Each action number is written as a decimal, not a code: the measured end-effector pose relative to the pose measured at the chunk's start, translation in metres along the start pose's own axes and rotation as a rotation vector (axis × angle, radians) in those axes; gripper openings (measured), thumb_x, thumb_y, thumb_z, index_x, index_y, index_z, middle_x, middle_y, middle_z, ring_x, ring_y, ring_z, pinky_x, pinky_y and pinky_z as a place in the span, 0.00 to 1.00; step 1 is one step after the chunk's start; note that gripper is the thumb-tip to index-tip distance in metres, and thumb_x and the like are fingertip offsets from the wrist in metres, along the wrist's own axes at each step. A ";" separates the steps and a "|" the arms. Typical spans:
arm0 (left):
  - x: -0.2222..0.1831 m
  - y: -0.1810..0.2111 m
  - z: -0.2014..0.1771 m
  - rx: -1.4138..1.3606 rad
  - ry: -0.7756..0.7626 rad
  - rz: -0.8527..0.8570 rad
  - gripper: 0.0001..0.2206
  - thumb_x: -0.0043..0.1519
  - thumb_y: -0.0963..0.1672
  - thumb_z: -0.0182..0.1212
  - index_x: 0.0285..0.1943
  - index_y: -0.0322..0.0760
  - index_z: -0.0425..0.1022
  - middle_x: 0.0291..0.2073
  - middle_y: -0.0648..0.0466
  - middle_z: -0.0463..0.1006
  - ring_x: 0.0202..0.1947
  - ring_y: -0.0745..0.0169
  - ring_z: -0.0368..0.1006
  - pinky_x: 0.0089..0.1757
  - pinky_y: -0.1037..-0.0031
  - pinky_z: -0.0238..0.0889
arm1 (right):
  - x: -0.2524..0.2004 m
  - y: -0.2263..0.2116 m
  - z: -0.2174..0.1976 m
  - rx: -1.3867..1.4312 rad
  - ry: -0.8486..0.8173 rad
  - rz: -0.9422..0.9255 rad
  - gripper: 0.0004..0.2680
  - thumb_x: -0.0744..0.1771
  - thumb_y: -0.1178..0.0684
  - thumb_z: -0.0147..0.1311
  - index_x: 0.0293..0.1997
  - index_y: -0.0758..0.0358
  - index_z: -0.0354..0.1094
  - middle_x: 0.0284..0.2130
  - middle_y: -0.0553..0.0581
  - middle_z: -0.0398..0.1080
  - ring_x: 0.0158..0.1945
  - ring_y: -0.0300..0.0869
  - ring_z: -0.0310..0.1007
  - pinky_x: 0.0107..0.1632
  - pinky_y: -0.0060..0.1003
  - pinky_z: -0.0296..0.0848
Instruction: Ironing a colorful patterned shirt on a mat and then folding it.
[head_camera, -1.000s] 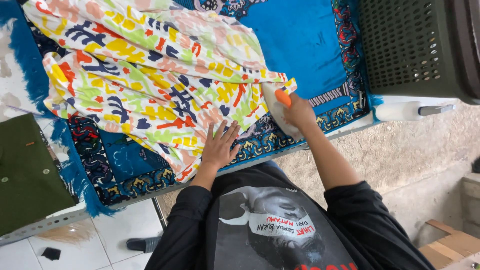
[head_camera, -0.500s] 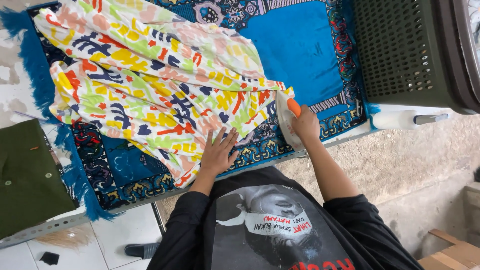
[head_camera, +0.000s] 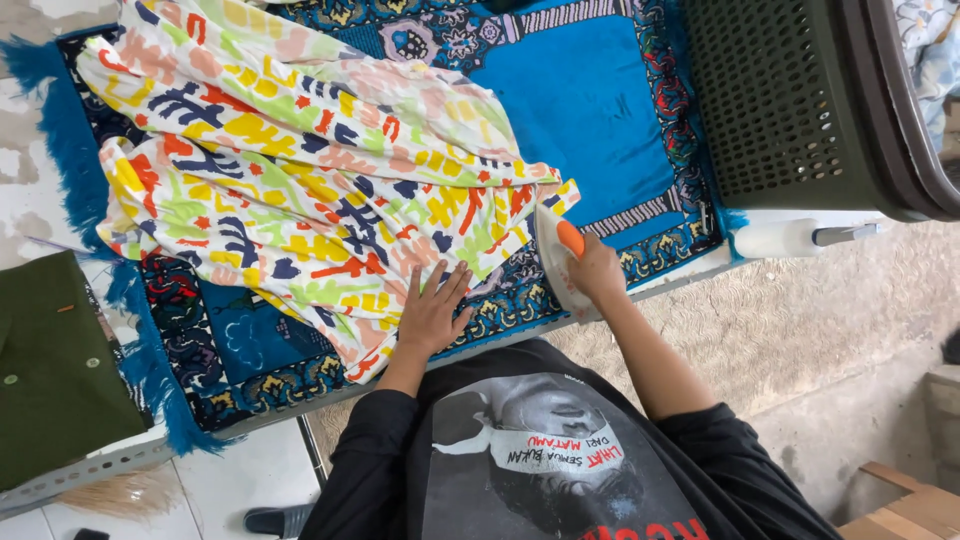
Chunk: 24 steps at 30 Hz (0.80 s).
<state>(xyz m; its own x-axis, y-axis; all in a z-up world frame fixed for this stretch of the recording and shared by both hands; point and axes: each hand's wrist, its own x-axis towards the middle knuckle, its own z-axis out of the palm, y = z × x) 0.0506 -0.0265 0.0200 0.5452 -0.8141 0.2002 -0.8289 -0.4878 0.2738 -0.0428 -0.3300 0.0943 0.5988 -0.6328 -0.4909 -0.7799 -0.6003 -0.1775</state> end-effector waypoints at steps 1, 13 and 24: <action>0.000 0.001 0.000 0.000 0.001 -0.003 0.28 0.67 0.56 0.43 0.78 0.55 0.57 0.76 0.63 0.56 0.76 0.54 0.46 0.71 0.46 0.19 | -0.005 -0.003 -0.003 -0.002 0.000 -0.003 0.15 0.65 0.46 0.55 0.53 0.62 0.66 0.42 0.75 0.74 0.49 0.68 0.76 0.51 0.60 0.77; 0.002 0.002 -0.009 -0.008 -0.039 -0.014 0.27 0.69 0.56 0.42 0.77 0.55 0.59 0.76 0.63 0.56 0.77 0.55 0.46 0.71 0.47 0.20 | 0.071 0.014 -0.023 0.157 0.180 0.108 0.14 0.67 0.48 0.53 0.52 0.68 0.66 0.38 0.76 0.73 0.42 0.68 0.78 0.43 0.59 0.78; -0.011 -0.001 0.007 -0.030 0.044 -0.007 0.27 0.71 0.54 0.37 0.80 0.52 0.53 0.79 0.63 0.48 0.77 0.58 0.43 0.71 0.53 0.19 | -0.018 -0.053 0.013 0.940 0.093 0.244 0.19 0.71 0.44 0.43 0.58 0.77 0.56 0.26 0.63 0.68 0.22 0.49 0.76 0.23 0.45 0.81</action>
<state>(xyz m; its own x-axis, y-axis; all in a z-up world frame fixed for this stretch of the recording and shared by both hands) 0.0441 -0.0192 0.0114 0.5561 -0.7960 0.2390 -0.8215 -0.4829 0.3032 -0.0150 -0.2804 0.1017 0.3821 -0.7481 -0.5425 -0.6875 0.1622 -0.7079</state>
